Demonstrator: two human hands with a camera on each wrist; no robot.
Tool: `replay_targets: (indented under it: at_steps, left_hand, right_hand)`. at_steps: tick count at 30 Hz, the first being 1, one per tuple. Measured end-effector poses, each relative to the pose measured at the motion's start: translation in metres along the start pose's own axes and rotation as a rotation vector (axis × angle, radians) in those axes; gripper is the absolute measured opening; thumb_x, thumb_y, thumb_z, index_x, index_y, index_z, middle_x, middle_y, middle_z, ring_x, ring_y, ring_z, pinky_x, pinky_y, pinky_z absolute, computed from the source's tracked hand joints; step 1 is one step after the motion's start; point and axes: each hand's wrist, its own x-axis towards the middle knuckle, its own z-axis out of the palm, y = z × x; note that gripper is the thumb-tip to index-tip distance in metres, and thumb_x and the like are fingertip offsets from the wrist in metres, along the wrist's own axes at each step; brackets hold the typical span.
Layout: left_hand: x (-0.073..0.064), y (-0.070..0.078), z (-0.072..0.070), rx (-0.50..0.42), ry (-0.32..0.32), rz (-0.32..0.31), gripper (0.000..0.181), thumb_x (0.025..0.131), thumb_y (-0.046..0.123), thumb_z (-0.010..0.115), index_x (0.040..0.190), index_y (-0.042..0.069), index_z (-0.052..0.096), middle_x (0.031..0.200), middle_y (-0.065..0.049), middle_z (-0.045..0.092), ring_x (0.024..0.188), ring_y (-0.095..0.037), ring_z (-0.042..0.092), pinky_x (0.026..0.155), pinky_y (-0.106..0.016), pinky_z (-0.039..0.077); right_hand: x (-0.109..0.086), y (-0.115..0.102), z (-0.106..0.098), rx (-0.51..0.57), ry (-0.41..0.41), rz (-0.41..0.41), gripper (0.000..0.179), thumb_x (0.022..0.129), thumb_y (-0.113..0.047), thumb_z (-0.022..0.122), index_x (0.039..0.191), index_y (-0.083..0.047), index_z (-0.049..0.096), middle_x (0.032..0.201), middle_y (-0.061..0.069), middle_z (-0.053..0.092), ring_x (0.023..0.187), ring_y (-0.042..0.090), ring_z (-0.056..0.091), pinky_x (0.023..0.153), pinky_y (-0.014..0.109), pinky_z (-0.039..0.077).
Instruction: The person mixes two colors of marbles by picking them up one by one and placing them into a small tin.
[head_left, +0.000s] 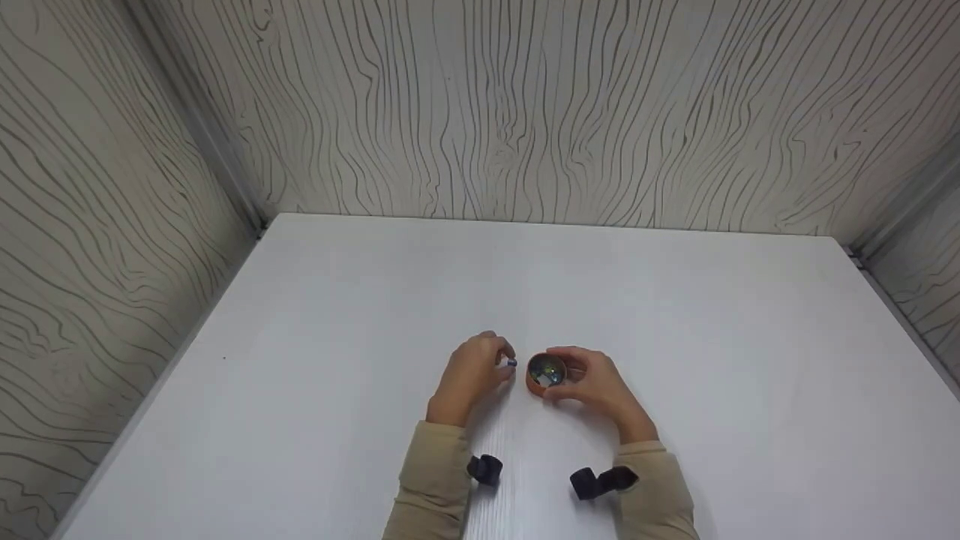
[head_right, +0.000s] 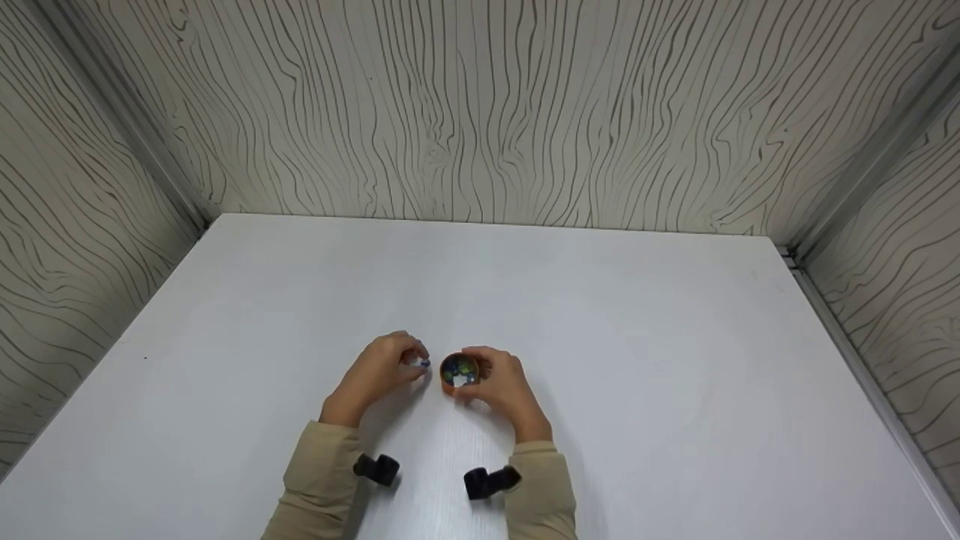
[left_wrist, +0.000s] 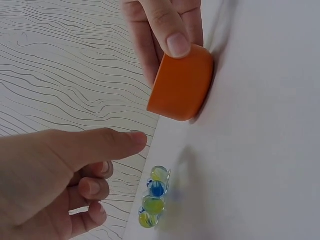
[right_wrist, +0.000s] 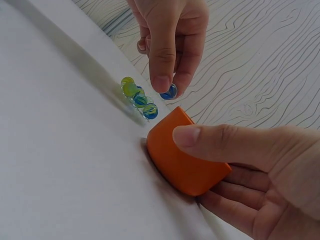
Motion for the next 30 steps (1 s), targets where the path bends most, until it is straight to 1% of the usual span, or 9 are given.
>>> replay_targets:
  at_steps: [3, 7, 13, 16, 21, 23, 25, 30]
  left_hand:
    - [-0.0001, 0.0007, 0.0003, 0.003, 0.011, 0.010, 0.015, 0.081, 0.015, 0.075, 0.095, 0.009, 0.074, 0.082, -0.003, 0.063, 0.070, -0.010, 0.052, 0.065, -0.021, 0.045]
    - [0.0002, 0.0019, 0.0001, -0.001, 0.010, 0.008, 0.014, 0.082, 0.015, 0.075, 0.095, 0.009, 0.074, 0.082, -0.003, 0.063, 0.069, -0.009, 0.050, 0.065, -0.020, 0.044]
    - [0.0004, 0.0035, -0.0001, 0.006, 0.005, 0.021, 0.015, 0.082, 0.016, 0.075, 0.096, 0.009, 0.074, 0.080, -0.002, 0.061, 0.068, -0.008, 0.045, 0.062, -0.019, 0.040]
    - [0.0006, 0.0048, -0.0002, 0.011, -0.005, 0.022, 0.015, 0.082, 0.016, 0.075, 0.096, 0.010, 0.074, 0.080, -0.003, 0.061, 0.068, -0.008, 0.046, 0.062, -0.019, 0.040]
    - [0.0010, 0.0069, -0.0007, -0.002, -0.026, -0.001, 0.016, 0.083, 0.016, 0.074, 0.098, 0.011, 0.074, 0.083, -0.003, 0.062, 0.070, -0.009, 0.049, 0.063, -0.019, 0.041]
    - [0.0009, 0.0071, -0.0010, -0.005, -0.025, -0.002, 0.016, 0.083, 0.016, 0.074, 0.098, 0.011, 0.074, 0.083, -0.003, 0.062, 0.070, -0.009, 0.049, 0.064, -0.019, 0.041]
    - [0.0007, 0.0075, -0.0014, -0.003, -0.021, 0.005, 0.016, 0.083, 0.016, 0.074, 0.098, 0.011, 0.074, 0.083, -0.003, 0.062, 0.070, -0.009, 0.049, 0.064, -0.019, 0.041]
    - [-0.0016, 0.0094, -0.0024, 0.005, 0.013, 0.051, 0.015, 0.083, 0.016, 0.075, 0.097, 0.009, 0.074, 0.082, -0.004, 0.063, 0.069, -0.009, 0.051, 0.064, -0.019, 0.043]
  right_hand:
    - [-0.0001, 0.0003, 0.0001, 0.003, 0.003, -0.003, 0.066, 0.069, -0.012, 0.085, 0.126, 0.006, 0.058, 0.128, 0.028, 0.060, 0.120, 0.042, 0.058, 0.101, 0.045, 0.048]
    - [-0.0004, 0.0001, 0.0001, 0.005, 0.001, -0.007, 0.066, 0.069, -0.011, 0.085, 0.126, 0.007, 0.057, 0.129, 0.028, 0.059, 0.120, 0.042, 0.059, 0.101, 0.045, 0.048]
    - [-0.0015, -0.0016, -0.0003, 0.018, -0.003, -0.015, 0.066, 0.069, -0.009, 0.084, 0.126, 0.008, 0.056, 0.129, 0.029, 0.059, 0.120, 0.042, 0.059, 0.100, 0.046, 0.048]
    - [-0.0016, -0.0019, -0.0005, 0.025, -0.003, -0.017, 0.066, 0.069, -0.009, 0.084, 0.126, 0.008, 0.056, 0.128, 0.029, 0.059, 0.119, 0.042, 0.059, 0.100, 0.046, 0.048]
    - [-0.0010, -0.0014, -0.0005, 0.032, -0.005, -0.020, 0.066, 0.069, -0.008, 0.084, 0.126, 0.009, 0.056, 0.128, 0.030, 0.059, 0.119, 0.043, 0.059, 0.101, 0.045, 0.048]
    - [-0.0007, -0.0009, -0.0005, 0.032, -0.007, -0.020, 0.066, 0.069, -0.008, 0.085, 0.126, 0.009, 0.056, 0.128, 0.030, 0.059, 0.119, 0.043, 0.059, 0.100, 0.045, 0.049]
    - [-0.0003, -0.0005, -0.0002, 0.033, -0.007, -0.015, 0.067, 0.068, -0.009, 0.085, 0.126, 0.009, 0.057, 0.128, 0.029, 0.059, 0.120, 0.043, 0.058, 0.100, 0.044, 0.049]
    - [-0.0004, -0.0011, -0.0004, 0.015, -0.008, -0.026, 0.068, 0.069, -0.012, 0.085, 0.126, 0.008, 0.056, 0.128, 0.029, 0.060, 0.120, 0.042, 0.058, 0.100, 0.044, 0.048]
